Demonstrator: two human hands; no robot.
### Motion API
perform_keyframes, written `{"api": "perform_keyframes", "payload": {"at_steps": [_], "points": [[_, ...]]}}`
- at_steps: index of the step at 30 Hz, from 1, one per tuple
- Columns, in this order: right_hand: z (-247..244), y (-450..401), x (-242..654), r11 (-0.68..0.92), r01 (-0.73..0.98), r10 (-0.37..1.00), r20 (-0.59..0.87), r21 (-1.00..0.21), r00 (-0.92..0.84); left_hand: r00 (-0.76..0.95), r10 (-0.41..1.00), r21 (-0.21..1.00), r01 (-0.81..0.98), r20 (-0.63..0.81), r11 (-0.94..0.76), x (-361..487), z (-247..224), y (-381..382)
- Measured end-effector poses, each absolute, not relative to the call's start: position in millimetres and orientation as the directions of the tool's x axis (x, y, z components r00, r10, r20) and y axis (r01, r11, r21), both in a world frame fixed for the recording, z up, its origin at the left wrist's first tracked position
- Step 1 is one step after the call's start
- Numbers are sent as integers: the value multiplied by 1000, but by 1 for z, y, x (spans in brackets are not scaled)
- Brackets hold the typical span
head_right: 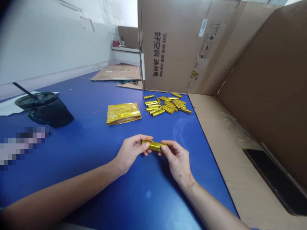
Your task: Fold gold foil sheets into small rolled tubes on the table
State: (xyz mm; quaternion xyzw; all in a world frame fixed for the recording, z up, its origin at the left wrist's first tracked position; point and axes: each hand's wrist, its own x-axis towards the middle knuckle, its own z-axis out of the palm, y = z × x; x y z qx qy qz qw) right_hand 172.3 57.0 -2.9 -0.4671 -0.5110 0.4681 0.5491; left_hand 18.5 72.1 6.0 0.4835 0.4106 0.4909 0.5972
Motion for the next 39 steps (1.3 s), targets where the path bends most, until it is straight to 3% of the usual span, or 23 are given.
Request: {"api": "perform_keyframes", "payload": {"at_steps": [6,13,23,33,39], "points": [[-5,58,171,149,-83,988,147,-985,37,186,982,985,-169,-5,37,16,4,73],[-2,55,171,156,99,988,155,-983,-25,335,942,996,-66,-31,56,17,1,70],[0,54,170,137,62,989,133,-989,-65,238,969,994,-74,-62,82,18,5,69],[0,54,171,148,136,989,148,-980,-10,182,982,989,-126,-49,73,17,6,72],[-4,58,171,71,-15,997,71,-997,-15,150,989,988,-150,-13,36,16,6,74]]}}
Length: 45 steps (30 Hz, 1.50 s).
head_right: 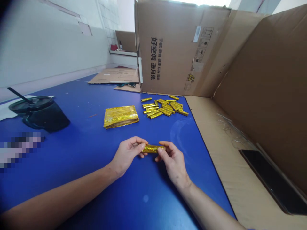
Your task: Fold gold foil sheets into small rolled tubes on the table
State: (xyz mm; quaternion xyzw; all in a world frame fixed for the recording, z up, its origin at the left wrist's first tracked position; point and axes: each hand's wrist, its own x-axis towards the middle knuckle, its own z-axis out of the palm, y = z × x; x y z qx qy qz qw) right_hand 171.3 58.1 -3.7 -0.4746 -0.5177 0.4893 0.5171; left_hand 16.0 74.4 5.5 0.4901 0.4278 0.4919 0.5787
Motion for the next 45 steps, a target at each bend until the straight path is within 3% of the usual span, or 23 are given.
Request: {"api": "perform_keyframes", "payload": {"at_steps": [8,13,18,26,32,45], "points": [[-5,62,173,110,-142,991,97,-984,90,88,992,959,-261,-89,109,16,3,78],[-3,60,172,132,-101,988,122,-986,93,159,977,963,-207,-139,171,13,-1,79],[-4,61,173,149,-76,978,136,-986,156,126,976,943,-263,-175,203,13,-1,79],[-3,64,176,85,-4,990,84,-996,111,163,967,928,-288,-197,238,14,0,77],[-3,63,177,137,-3,983,135,-991,122,143,970,913,-334,-197,234,15,1,76],[-6,65,176,59,-161,988,35,-985,149,147,972,916,-334,-182,222,15,1,78]]}}
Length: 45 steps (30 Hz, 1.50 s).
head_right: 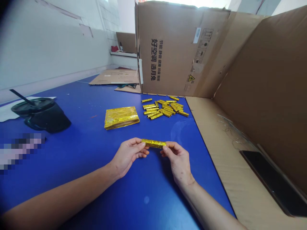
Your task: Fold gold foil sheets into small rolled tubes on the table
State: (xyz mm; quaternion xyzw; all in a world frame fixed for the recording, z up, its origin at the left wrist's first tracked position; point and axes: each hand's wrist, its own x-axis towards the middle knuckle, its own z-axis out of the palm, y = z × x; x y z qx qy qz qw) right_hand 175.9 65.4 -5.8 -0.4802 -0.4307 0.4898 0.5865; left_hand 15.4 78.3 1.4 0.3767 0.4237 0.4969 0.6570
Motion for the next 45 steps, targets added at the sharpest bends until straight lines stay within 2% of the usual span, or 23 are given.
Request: {"api": "perform_keyframes", "payload": {"at_steps": [5,10,15,20,27,35,45], "points": [[-8,65,177,44,-174,993,24,-984,115,149,968,901,-357,-204,245,16,3,79],[-5,64,174,39,-271,997,20,-962,73,157,968,912,-331,-198,240,16,1,79],[-4,64,173,-48,-242,999,-53,-969,11,156,973,915,-344,-168,213,16,2,78],[-7,65,174,-29,-239,999,-37,-971,27,194,971,920,-339,-137,198,15,4,77],[-6,65,173,4,-217,1000,1,-976,11,208,964,920,-318,-166,227,14,3,78],[-6,65,174,-30,-194,1000,-31,-981,4,219,956,904,-339,-195,262,16,5,77],[-5,64,175,-43,-145,999,-41,-988,-18,249,956,926,-302,-154,228,16,5,76]]}}
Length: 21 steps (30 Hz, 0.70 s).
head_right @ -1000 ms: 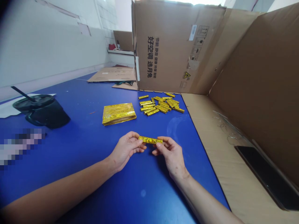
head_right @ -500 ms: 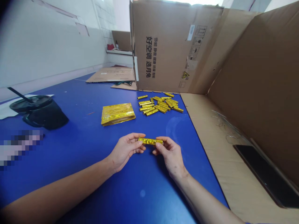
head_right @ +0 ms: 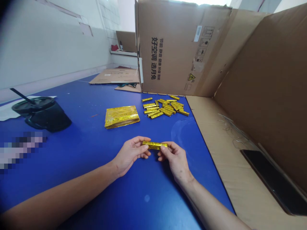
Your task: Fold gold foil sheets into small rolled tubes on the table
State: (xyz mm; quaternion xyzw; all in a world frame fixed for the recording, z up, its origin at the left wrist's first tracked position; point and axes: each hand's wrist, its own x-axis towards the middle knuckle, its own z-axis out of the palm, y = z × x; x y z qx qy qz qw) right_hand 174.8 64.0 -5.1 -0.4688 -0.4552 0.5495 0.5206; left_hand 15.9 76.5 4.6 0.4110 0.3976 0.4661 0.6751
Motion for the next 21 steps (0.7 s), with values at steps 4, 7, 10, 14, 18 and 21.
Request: {"api": "perform_keyframes", "payload": {"at_steps": [4,7,10,14,18,21], "points": [[-5,63,175,-47,-109,998,-43,-993,-40,232,961,939,-268,-152,213,17,5,76],[-5,62,174,9,-133,1000,11,-991,-10,225,960,945,-240,-168,222,16,4,76],[-4,62,173,45,-104,999,45,-994,1,247,952,945,-226,-181,238,16,3,77],[-2,62,173,15,-53,1000,14,-999,13,270,947,945,-225,-173,237,16,1,76],[0,61,172,6,-51,1000,7,-999,-11,241,954,944,-233,-176,233,17,1,76],[0,59,171,2,-41,1000,3,-999,-31,239,955,945,-228,-178,234,17,1,75]]}}
